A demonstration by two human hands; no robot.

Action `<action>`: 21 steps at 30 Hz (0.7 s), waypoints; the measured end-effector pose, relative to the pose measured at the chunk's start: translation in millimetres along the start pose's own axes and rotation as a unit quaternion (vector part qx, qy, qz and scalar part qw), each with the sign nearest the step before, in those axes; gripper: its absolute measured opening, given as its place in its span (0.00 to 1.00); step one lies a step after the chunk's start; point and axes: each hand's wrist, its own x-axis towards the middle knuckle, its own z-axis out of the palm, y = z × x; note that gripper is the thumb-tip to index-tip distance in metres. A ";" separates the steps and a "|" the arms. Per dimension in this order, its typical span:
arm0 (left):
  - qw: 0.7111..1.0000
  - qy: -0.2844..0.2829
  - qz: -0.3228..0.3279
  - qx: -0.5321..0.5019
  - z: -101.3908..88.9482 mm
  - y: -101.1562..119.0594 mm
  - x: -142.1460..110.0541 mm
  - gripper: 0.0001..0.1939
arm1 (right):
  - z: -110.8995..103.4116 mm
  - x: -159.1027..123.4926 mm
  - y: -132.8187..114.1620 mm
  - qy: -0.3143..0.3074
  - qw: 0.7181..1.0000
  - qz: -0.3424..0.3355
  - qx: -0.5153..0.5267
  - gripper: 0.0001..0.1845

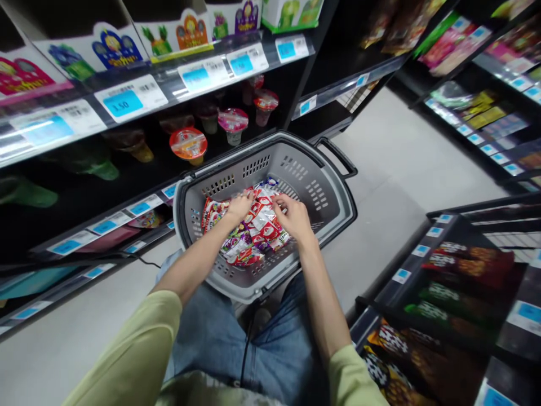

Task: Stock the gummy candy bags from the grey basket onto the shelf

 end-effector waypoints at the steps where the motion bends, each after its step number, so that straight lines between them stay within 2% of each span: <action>1: 1.000 -0.003 0.013 -0.004 1.3 1.4 0.9 0.32 | -0.3 -0.3 0.4 0.000 1.000 0.001 0.001 0.09; 6: 0.997 -0.033 0.060 -0.020 11.9 8.0 0.4 0.29 | -0.5 -1.2 0.6 -0.004 1.000 -0.003 0.010 0.09; 9: 0.997 -0.037 0.062 -0.022 17.0 9.3 -1.7 0.39 | 0.3 -1.2 0.8 -0.003 1.000 -0.003 0.010 0.10; 11: 0.997 -0.035 0.058 -0.022 18.6 9.5 -2.8 0.41 | 0.5 -1.1 1.1 -0.005 1.000 0.000 0.010 0.10; 17: 0.998 -0.042 0.042 -0.021 14.9 12.3 -5.6 0.39 | -0.2 -0.3 3.0 -0.009 1.000 0.008 0.003 0.09; 21: 0.999 -0.031 0.026 -0.013 7.9 14.2 -9.0 0.27 | -0.2 0.6 4.2 0.001 1.000 0.013 0.007 0.10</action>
